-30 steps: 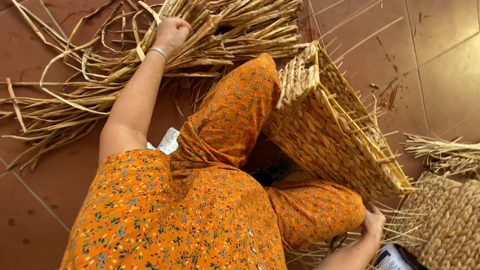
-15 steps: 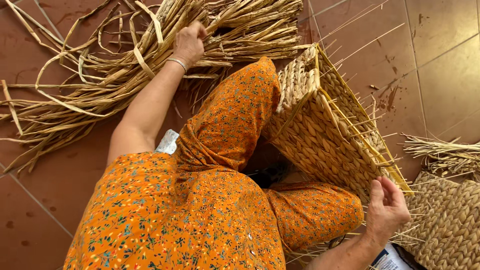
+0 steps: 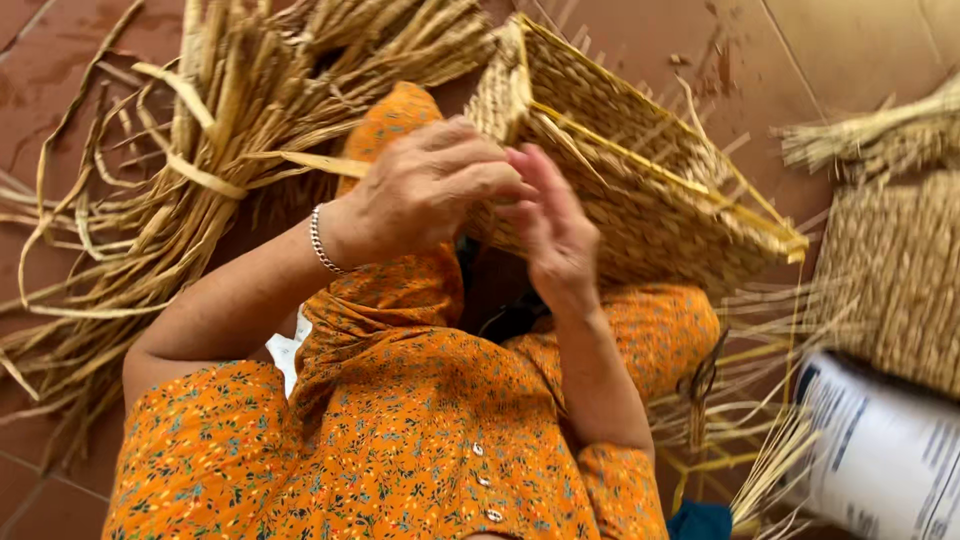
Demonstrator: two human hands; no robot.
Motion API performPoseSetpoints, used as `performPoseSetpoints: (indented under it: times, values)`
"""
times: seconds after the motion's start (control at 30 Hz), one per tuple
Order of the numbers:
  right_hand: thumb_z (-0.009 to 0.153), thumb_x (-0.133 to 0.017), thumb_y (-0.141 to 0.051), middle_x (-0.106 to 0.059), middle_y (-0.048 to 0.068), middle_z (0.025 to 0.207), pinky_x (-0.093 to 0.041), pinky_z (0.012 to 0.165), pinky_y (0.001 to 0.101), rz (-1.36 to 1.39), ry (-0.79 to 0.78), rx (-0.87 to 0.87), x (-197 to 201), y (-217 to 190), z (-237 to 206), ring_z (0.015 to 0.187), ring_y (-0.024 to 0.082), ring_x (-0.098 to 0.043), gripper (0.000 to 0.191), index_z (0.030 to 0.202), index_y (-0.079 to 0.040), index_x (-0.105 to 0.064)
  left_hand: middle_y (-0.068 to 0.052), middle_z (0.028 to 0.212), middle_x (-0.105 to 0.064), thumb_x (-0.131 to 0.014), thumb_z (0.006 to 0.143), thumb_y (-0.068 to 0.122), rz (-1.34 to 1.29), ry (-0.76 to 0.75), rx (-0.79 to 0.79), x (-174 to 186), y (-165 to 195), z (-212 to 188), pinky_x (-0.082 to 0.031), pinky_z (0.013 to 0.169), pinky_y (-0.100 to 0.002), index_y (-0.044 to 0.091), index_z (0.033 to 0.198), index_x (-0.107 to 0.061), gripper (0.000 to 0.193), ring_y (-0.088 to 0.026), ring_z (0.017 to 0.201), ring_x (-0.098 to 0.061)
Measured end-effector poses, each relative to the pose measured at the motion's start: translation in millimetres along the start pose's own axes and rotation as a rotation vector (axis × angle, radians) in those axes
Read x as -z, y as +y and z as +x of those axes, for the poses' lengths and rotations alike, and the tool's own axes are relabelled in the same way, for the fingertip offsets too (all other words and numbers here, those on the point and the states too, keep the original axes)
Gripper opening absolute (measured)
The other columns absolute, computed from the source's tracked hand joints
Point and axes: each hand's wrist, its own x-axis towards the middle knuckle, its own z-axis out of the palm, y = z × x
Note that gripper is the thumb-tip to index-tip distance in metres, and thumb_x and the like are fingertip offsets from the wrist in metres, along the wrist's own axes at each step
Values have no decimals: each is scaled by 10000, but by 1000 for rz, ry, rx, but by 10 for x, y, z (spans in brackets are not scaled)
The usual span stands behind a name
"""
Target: The person sits on the floor weaving a water hyacinth basket. They trim excess strands with scissors, fold and tuck woven strands along the rim, and wrap and press a split strand around the basket edge to secure the weave.
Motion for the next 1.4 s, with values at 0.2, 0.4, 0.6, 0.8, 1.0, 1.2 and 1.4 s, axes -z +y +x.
performPoseSetpoints:
  times: [0.2,0.4,0.6,0.8,1.0,1.2,1.4]
  values:
    - [1067,-649,-116,-664,93,1304,-580,972,287,-254,26,-57,137,286,-255,1136,135,-660,304,1353,-14,-641,-168,1355,-645,-638,1106,100,56,116,497,213,-335,-636,-511,1097,-434,40,1412,-591,315,-298,1271,-615]
    - [1048,-678,-118,-733,33,1195,-574,920,236,-60,7,-224,203,506,-308,1049,86,-678,318,1343,-5,-647,-173,1192,-665,-124,1079,700,-172,-56,1092,274,-603,-1724,-434,1091,-423,29,1415,-594,885,-286,1161,-615]
    - [1004,-679,-165,-578,-18,1375,-573,928,220,31,-75,-124,-92,427,-147,1014,66,-635,626,1535,-55,-366,-85,887,-566,-509,1188,373,22,50,853,265,-381,-1824,-446,742,-331,1,1092,-676,419,-184,821,-528]
    - [1148,-629,-170,-722,59,1179,-570,976,241,62,-46,4,-339,390,65,1056,92,-673,292,1384,-8,-574,-66,935,-620,-576,1144,279,-86,3,733,77,-294,-1407,-488,790,-332,18,1044,-680,298,-207,852,-585]
    - [1109,-607,-142,-721,78,1192,-572,799,277,189,-29,-42,-440,340,553,921,130,-688,227,1301,-21,-606,-169,1450,-501,-742,970,372,382,113,916,507,-316,-1991,-330,1219,-499,50,1521,-454,700,-356,1392,-442]
    - [1134,-520,-71,-725,178,1265,-662,817,362,262,-156,17,-732,247,1104,967,220,-763,183,1296,-40,-442,-291,1597,-186,-969,538,515,780,-213,1407,367,-509,-2959,-67,1064,-744,67,1609,-137,1429,-492,1447,-189]
    - [1136,-572,-19,-735,209,1220,-697,773,392,203,-177,57,-958,228,1364,953,269,-783,237,1297,-54,-401,-150,1437,-416,-930,612,340,869,-240,1543,564,-810,-3083,-197,1126,-671,127,1660,-232,1277,-365,1332,-392]
